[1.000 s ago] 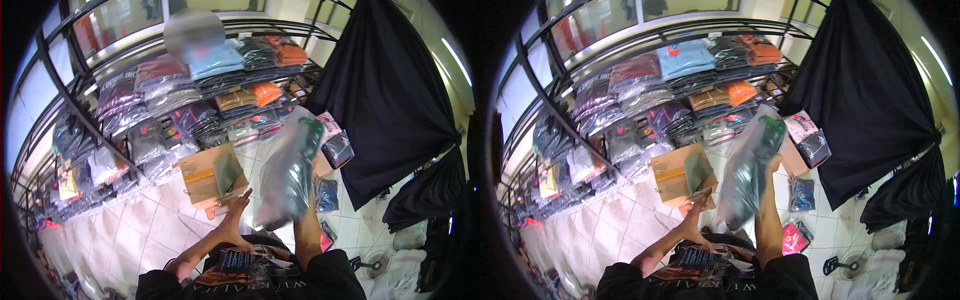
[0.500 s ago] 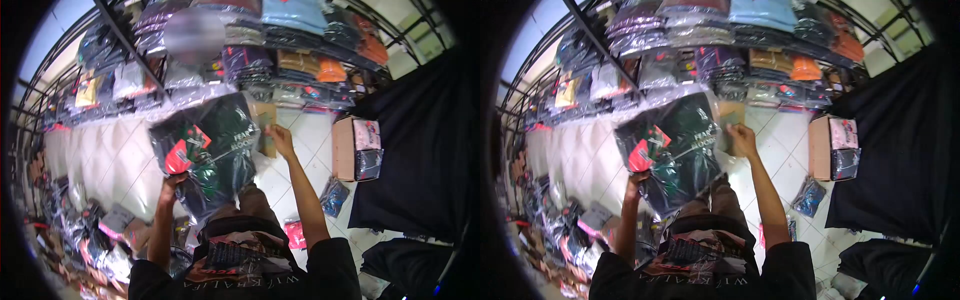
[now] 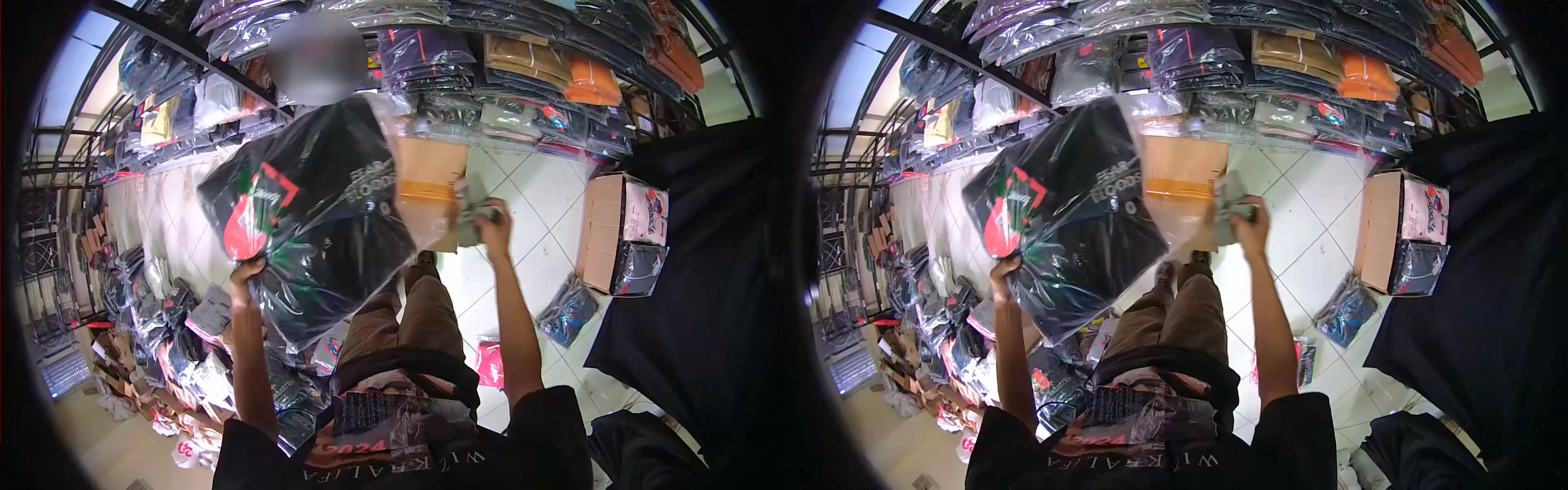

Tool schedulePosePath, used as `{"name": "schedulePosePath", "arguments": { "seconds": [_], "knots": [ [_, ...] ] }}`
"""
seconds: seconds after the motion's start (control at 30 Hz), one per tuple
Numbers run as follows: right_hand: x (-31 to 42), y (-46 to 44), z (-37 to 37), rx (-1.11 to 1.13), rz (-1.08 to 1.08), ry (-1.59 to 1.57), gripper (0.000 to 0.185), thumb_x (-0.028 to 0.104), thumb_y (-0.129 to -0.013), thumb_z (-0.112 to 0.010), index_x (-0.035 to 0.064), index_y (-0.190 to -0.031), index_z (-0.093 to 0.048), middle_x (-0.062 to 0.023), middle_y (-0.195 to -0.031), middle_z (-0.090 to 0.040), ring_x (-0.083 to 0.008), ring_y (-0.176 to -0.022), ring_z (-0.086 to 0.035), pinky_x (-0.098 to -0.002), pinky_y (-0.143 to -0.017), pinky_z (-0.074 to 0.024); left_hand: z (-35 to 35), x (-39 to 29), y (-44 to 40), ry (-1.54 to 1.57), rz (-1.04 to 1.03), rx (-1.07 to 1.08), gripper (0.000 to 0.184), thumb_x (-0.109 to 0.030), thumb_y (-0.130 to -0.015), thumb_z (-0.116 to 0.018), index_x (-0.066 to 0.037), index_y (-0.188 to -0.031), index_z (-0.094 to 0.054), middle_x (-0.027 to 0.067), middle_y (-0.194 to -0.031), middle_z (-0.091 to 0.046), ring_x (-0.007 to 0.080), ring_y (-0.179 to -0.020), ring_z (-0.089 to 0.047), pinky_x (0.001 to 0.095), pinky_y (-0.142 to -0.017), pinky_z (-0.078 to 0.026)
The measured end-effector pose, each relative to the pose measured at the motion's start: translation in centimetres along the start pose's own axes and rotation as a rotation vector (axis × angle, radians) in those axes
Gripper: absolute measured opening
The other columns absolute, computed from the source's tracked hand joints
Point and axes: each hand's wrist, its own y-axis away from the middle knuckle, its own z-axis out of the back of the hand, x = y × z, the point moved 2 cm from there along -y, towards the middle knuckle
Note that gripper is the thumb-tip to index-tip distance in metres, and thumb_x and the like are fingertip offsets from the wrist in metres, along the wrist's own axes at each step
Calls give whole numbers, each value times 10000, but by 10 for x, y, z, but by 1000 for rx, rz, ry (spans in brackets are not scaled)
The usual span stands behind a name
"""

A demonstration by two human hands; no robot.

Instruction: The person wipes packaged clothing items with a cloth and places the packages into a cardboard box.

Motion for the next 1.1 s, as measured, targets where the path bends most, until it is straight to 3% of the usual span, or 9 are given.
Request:
{"name": "schedulePosePath", "arguments": {
  "seconds": [0.13, 0.3, 0.43, 0.53, 0.63, 0.7, 0.87, 1.0, 1.1],
  "knots": [
    [84, 8, 86, -34, -37, -476, 889, -41, -569, -478, 111, -1436, -351, -220, -1285, -539, -285, -1016, -606, -345, -864, -519, -38, 34, -54, 8, 253, 199, 341, -61, -675, -681, 5, -1008, -651, 83, -896, -691, 214, -829, -658, 328, -814, -516],
    [108, -1, 111, -1, 25, -735, 789, 81, -679, -527, 7, -1440, -330, -173, -1308, -509, -303, -1178, -536, -399, -1013, -450, -74, 105, -139, -358, 239, 439, 378, -88, -791, -717, 30, -1129, -597, 95, -975, -699, 195, -873, -673, 338, -821, -521],
    [109, -7, 61, -81, -34, -386, 784, -62, -642, -530, 43, -1405, -383, -108, -1159, -557, -196, -978, -565, -307, -867, -488, -47, 147, -148, -1256, -313, 130, 694, -245, -757, -794, -16, -1306, -436, 226, -1080, -648, 333, -925, -670, 411, -684, -559],
    [106, -12, 18, -33, 254, -116, 802, -69, -613, -576, 47, -1385, -390, -111, -1164, -552, -208, -1004, -569, -316, -893, -472, -99, 110, -111, -1306, -746, 4, 795, -274, -694, -828, -60, -1340, -418, 259, -1297, -500, 417, -1166, -527, 467, -928, -478],
    [126, -17, -53, 78, 531, -46, 679, 8, -632, -627, 56, -1297, -499, -127, -1167, -574, -293, -1131, -549, -379, -965, -439, -146, 105, -111, -1377, -905, 109, 914, -340, -675, -832, -72, -1407, -355, 263, -1474, -299, 447, -1361, -301, 555, -1092, -284],
    [154, -16, -100, 143, 811, 543, 682, 129, -587, -761, 76, -1238, -566, -168, -1165, -573, -342, -1102, -563, -447, -948, -448, -169, 111, -128, -1483, -870, 202, 922, -514, -718, -728, -83, -1434, -336, 235, -1527, -227, 421, -1438, -161, 630, -1116, -158],
    [79, -33, -205, 292, 838, 836, 628, 399, -789, -664, 221, -1367, -497, -214, -1425, -385, -389, -1375, -312, -581, -1140, -148, -168, 153, -166, -1724, -743, 260, 979, -609, -791, -539, -57, -1521, -192, 196, -1578, -144, 401, -1469, -51, 635, -1128, 22],
    [54, -48, -173, 194, 858, 771, 634, 124, -717, -722, 176, -1313, -512, -220, -1344, -504, -407, -1218, -506, -522, -1057, -394, -168, 154, -163, -1631, -807, 203, 1099, -705, -734, -562, -22, -1512, -193, 199, -1584, -135, 389, -1474, -46, 641, -1124, 6],
    [55, -64, -116, 53, 890, 869, 716, 81, -688, -702, 193, -1363, -492, -263, -1343, -486, -512, -1190, -481, -536, -1001, -446, -177, 145, -159, -1569, -770, 201, 1107, -671, -707, -626, 3, -1492, -235, 192, -1591, -124, 377, -1475, -65, 637, -1126, -16]
  ]
}}
